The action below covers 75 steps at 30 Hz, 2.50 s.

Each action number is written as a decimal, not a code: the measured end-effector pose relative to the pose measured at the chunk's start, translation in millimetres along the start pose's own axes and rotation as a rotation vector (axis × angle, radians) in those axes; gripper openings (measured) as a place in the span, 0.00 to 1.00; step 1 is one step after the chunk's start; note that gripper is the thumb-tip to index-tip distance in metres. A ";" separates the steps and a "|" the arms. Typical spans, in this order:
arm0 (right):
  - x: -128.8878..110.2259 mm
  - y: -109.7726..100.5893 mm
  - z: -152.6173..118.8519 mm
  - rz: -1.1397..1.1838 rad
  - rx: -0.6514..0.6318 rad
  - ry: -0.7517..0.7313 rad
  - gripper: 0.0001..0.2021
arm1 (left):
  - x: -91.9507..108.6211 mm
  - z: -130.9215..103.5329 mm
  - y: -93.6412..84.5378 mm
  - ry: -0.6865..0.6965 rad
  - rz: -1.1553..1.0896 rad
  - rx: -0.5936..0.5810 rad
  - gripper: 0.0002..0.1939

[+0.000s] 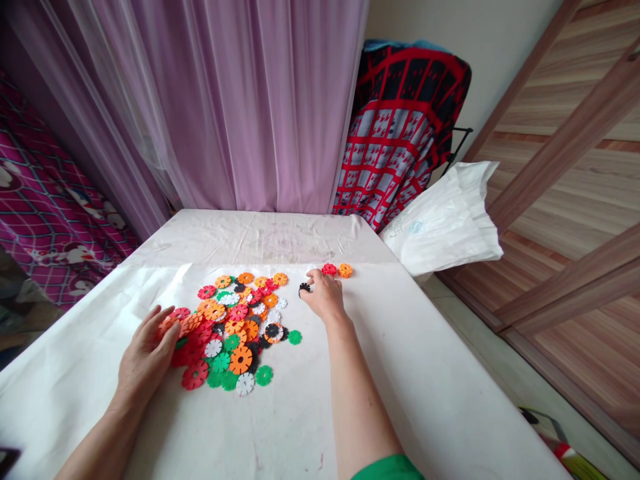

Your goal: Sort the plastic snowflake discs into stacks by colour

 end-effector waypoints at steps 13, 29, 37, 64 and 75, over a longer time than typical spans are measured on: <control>-18.2 -18.6 -7.8 0.104 -0.049 -0.090 0.07 | -1.4 -0.3 1.3 0.009 -0.024 0.019 0.24; -46.1 6.5 -76.4 0.256 -0.160 -0.263 0.11 | 1.6 -0.6 1.4 0.030 -0.020 0.001 0.24; 9.4 -4.7 -25.8 0.154 0.346 -0.002 0.09 | -5.5 -0.5 4.2 0.035 -0.034 0.013 0.23; -5.6 9.7 -62.5 0.239 0.204 -0.202 0.05 | -3.2 0.3 3.3 0.018 -0.019 -0.001 0.25; -36.1 3.7 -89.4 0.112 -0.063 -0.345 0.07 | -3.8 0.5 4.3 0.050 -0.034 0.008 0.23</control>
Point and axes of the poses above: each hand's wrist, its own z-axis towards the middle knuckle, its own y-axis out of the palm, x = y × z, the point moved 1 cm from there along z, towards the middle knuckle, and after that the axes turned 11 degrees about x, right-handed, at the moved point
